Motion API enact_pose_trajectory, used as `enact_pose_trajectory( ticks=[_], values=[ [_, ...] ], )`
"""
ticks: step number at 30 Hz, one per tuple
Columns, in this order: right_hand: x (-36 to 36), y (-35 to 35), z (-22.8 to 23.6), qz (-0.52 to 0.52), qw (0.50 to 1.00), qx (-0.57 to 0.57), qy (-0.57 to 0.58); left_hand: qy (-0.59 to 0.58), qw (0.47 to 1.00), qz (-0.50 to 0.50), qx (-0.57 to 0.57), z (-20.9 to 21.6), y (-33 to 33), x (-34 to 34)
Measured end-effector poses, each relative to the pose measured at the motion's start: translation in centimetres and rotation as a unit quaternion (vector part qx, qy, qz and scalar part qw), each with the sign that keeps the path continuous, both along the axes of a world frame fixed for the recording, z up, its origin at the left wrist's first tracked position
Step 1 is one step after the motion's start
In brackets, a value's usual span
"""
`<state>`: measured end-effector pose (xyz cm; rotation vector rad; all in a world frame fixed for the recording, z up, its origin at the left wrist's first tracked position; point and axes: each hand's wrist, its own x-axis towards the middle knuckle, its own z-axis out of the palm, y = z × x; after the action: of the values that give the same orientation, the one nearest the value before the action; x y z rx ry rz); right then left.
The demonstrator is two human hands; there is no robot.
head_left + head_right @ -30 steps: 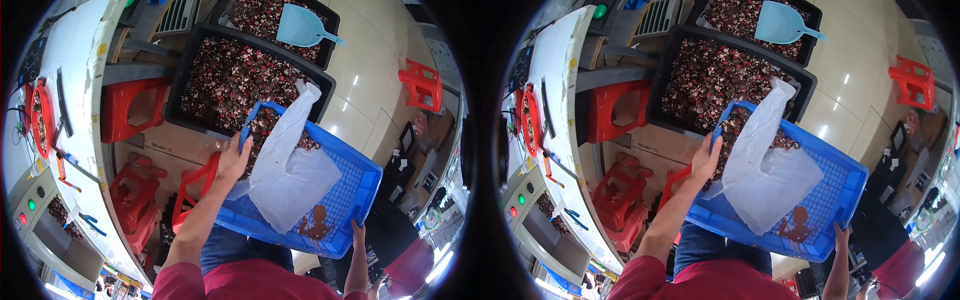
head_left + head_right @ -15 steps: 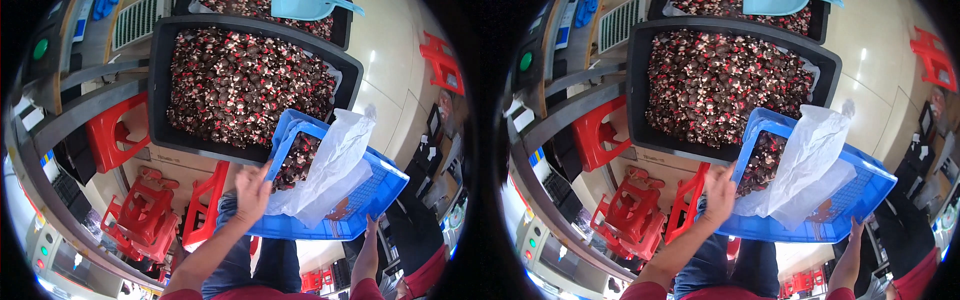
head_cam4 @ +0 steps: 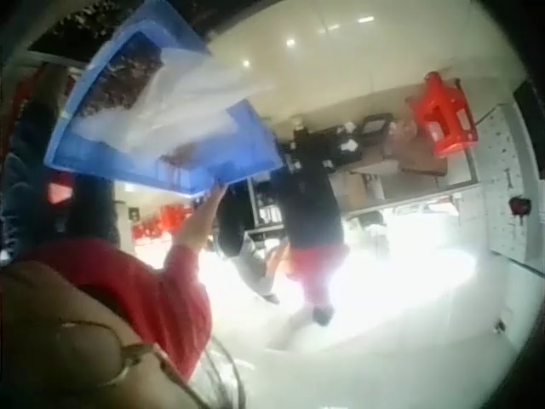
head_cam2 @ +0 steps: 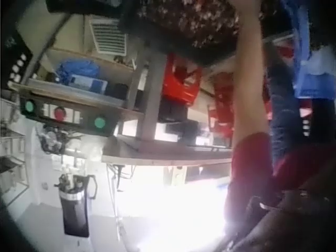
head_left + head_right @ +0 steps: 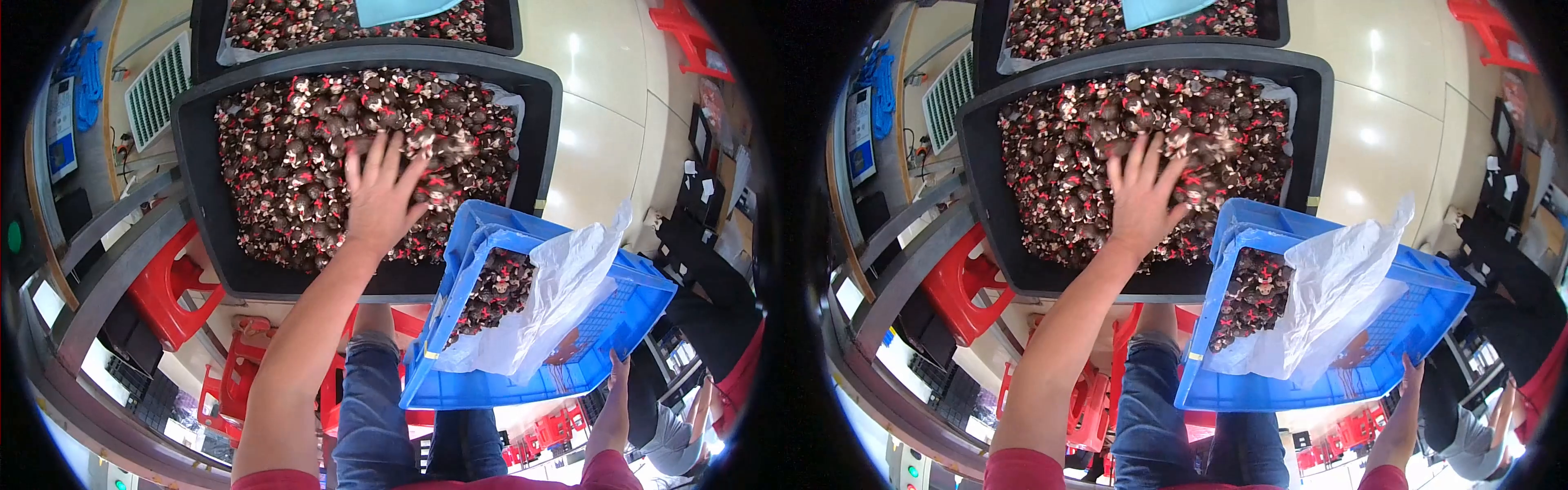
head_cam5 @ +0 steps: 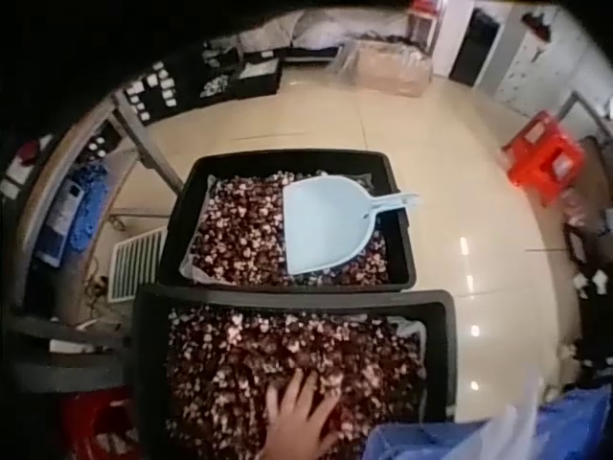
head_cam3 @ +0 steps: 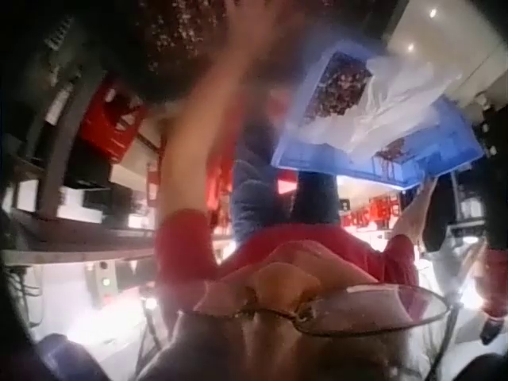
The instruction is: The person assembles small toy figurines with glue, then sorts them into containers.
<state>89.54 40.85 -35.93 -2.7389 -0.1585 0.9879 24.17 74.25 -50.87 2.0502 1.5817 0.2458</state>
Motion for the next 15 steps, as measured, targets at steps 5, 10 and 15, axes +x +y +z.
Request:
enact_pose_trajectory(
  ticks=[5,10,15],
  values=[
    [2.2,-3.6,-0.5,-0.021,0.999,0.024,0.013,-0.027,0.997,-0.064,0.025,-2.2,4.7,7.1],
    [-2.0,-2.1,0.0,-0.074,0.995,0.061,0.018,0.002,0.994,-0.088,0.066,-2.6,3.4,6.9],
    [-0.2,-4.3,1.2,-0.073,0.995,0.07,0.023,0.048,0.986,-0.153,-0.039,0.4,-4.4,3.9]
  ],
)
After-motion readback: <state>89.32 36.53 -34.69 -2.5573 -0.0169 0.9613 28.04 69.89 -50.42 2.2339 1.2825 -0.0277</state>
